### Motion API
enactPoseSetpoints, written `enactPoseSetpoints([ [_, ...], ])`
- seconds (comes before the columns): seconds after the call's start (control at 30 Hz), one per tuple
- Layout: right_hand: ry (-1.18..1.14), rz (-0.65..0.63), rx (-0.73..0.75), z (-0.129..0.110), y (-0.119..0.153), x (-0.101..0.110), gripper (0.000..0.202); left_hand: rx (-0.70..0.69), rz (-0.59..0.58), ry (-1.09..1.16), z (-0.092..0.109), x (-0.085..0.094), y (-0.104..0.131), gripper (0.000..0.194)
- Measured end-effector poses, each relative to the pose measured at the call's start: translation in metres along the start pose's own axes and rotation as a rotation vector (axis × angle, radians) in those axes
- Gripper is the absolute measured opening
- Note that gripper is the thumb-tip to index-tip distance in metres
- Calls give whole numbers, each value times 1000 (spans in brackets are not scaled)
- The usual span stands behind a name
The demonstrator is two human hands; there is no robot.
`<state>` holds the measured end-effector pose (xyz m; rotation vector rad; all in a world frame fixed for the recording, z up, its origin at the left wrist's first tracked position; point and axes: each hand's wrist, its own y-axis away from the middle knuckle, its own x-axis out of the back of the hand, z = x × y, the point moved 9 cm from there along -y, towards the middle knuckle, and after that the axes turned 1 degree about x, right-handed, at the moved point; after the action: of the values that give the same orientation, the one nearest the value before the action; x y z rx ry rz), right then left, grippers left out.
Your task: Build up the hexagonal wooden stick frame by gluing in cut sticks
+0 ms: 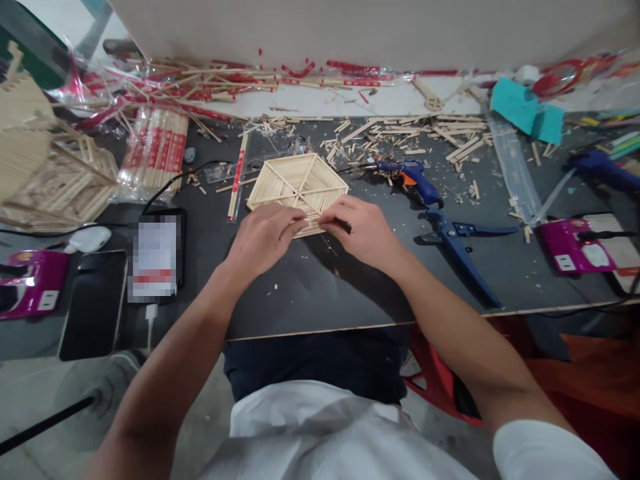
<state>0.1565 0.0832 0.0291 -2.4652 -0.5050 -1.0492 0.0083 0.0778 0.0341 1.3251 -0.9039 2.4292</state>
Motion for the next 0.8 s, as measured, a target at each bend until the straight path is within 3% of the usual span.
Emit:
enactPoseSetpoints([
  [0.1,1,43,-8,13,9,-1,14,104,58,-10,-20,17,-1,23],
  [0.23,11,115,41,20,14,-1,7,225,-9,14,-39,19,1,22],
  [0.8,65,162,85,21,15,2,7,241,-211,207,-33,-6,1,9],
])
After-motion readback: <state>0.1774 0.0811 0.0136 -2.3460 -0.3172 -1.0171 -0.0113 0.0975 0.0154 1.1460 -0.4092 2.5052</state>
